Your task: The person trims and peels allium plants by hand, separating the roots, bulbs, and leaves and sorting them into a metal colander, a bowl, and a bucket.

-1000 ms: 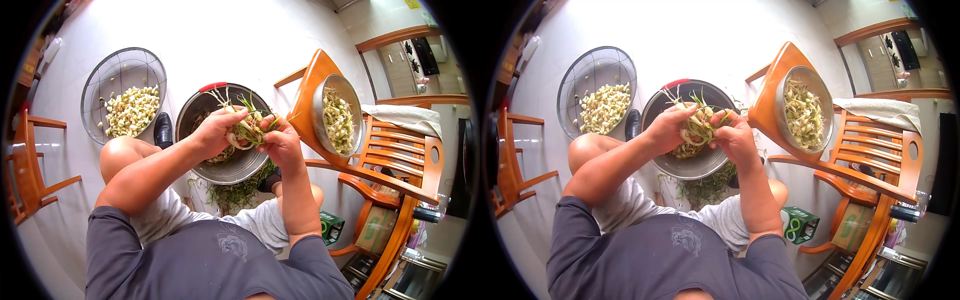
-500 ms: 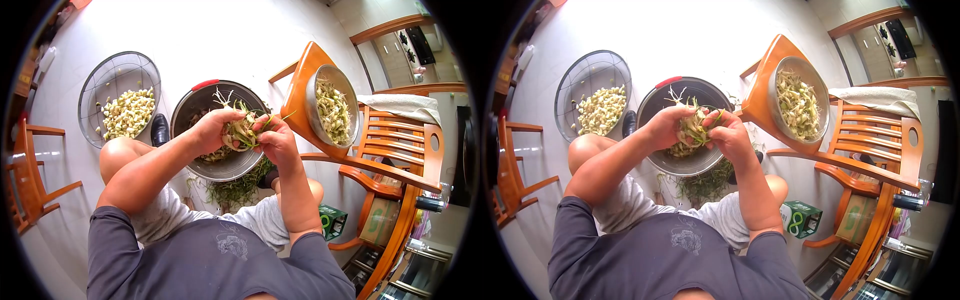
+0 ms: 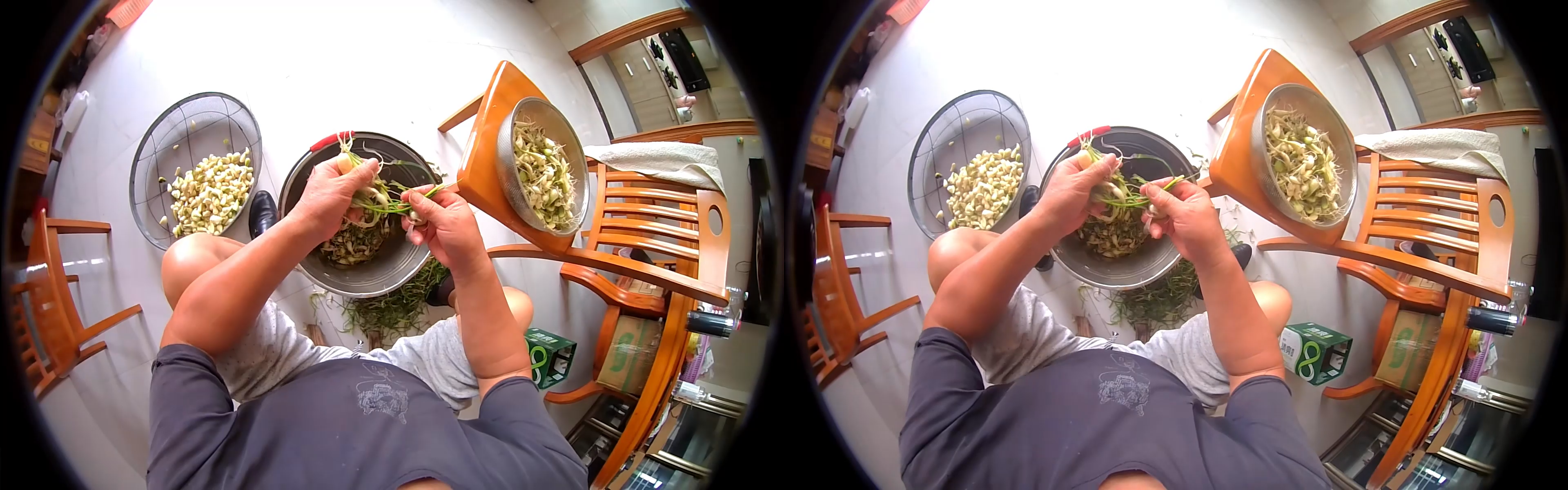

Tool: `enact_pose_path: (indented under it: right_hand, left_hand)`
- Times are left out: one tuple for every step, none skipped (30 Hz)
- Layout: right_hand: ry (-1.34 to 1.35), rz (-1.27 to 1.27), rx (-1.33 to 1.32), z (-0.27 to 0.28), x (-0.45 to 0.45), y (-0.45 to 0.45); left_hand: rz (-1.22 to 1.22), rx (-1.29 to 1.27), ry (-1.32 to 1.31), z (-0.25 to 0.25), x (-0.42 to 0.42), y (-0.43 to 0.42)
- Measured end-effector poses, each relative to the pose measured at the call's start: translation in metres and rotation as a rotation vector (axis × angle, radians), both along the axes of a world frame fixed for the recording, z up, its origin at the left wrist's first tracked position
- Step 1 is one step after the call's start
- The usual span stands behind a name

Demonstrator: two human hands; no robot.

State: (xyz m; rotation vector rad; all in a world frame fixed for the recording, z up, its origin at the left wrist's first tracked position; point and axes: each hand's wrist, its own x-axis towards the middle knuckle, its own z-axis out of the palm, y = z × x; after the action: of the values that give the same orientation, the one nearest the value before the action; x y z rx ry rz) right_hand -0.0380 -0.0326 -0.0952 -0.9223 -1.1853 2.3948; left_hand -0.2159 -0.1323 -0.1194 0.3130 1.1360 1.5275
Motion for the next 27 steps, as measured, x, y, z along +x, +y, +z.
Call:
enact_pose_path:
  right_hand:
    - [0.012,0.015,-0.027,-0.001,0.001,0.0]
    - [0.001,0.008,-0.054,-0.001,0.002,-0.001]
    - [-0.009,0.002,-0.081,0.001,0.001,-0.002]
    - [-0.019,-0.005,-0.107,0.001,0.001,-0.002]
    - [-0.031,-0.009,-0.095,0.0,0.002,-0.002]
    - [-0.044,-0.013,-0.084,-0.002,0.003,-0.002]
    - [-0.056,-0.017,-0.072,-0.003,0.003,-0.003]
    - [-0.065,-0.006,-0.051,-0.003,0.003,-0.004]
    - [-0.074,0.004,-0.029,-0.002,0.003,-0.005]
    - [-0.083,0.015,-0.007,-0.001,0.003,-0.006]
    - [-0.1,0.016,0.022,0.0,0.003,-0.008]
    - [-0.117,0.018,0.051,0.001,0.004,-0.012]
    - [-0.135,0.019,0.08,0.002,0.005,-0.015]
    - [-0.129,0.013,0.092,0.005,0.006,-0.017]
    - [-0.123,0.008,0.104,0.008,0.007,-0.018]
    - [-0.118,0.004,0.117,0.011,0.008,-0.02]
    - [-0.114,-0.008,0.114,0.013,0.009,-0.021]
    - [-0.102,-0.009,0.119,0.015,0.01,-0.022]
    - [-0.09,-0.01,0.124,0.017,0.01,-0.024]
    - [-0.079,-0.01,0.13,0.018,0.011,-0.026]
    - [-0.04,-0.012,0.109,0.018,0.012,-0.028]
    - [-0.037,-0.023,0.116,0.016,0.011,-0.027]
    - [-0.034,-0.035,0.123,0.014,0.011,-0.024]
    - [-0.031,-0.048,0.128,0.013,0.011,-0.021]
    - [-0.081,-0.013,0.111,0.012,0.013,-0.017]
    - [-0.094,0.016,0.094,0.009,0.015,-0.013]
    - [-0.107,0.043,0.075,0.006,0.017,-0.01]
  left_hand:
    - [-0.002,0.003,0.029,-0.004,-0.003,0.0]
    - [0.01,-0.007,0.054,-0.005,-0.005,0.001]
    - [0.023,-0.017,0.078,-0.005,-0.006,0.001]
    - [0.037,-0.025,0.104,-0.005,-0.007,0.001]
    - [0.029,-0.041,0.138,-0.008,-0.008,0.001]
    - [0.044,-0.051,0.167,-0.009,-0.009,0.0]
    - [0.06,-0.059,0.195,-0.009,-0.009,0.0]
    - [0.076,-0.067,0.223,-0.009,-0.009,-0.001]
    - [0.093,-0.087,0.251,-0.01,-0.008,0.0]
    - [0.11,-0.107,0.279,-0.011,-0.008,0.001]
    - [0.128,-0.127,0.309,-0.013,-0.008,0.002]
    - [0.133,-0.131,0.39,-0.017,-0.009,0.003]
    - [0.137,-0.136,0.47,-0.023,-0.009,0.005]
    - [0.142,-0.141,0.55,-0.03,-0.009,0.007]
    - [0.134,-0.144,0.572,-0.031,-0.008,0.008]
    - [0.134,-0.148,0.596,-0.033,-0.007,0.009]
    - [0.133,-0.152,0.619,-0.034,-0.005,0.009]
    - [0.132,-0.155,0.642,-0.034,-0.003,0.01]
    - [0.13,-0.176,0.707,-0.035,-0.002,0.011]
    - [0.13,-0.153,0.752,-0.036,-0.002,0.012]
    - [0.132,-0.13,0.798,-0.034,-0.001,0.013]
    - [0.134,-0.107,0.843,-0.032,-0.001,0.013]
    - [0.142,-0.114,0.784,-0.03,-0.001,0.013]
    - [0.121,-0.113,0.74,-0.028,-0.002,0.012]
    - [0.098,-0.112,0.697,-0.026,-0.004,0.01]
    - [0.072,-0.109,0.655,-0.024,-0.005,0.009]
    - [0.069,-0.119,0.58,-0.021,-0.005,0.008]
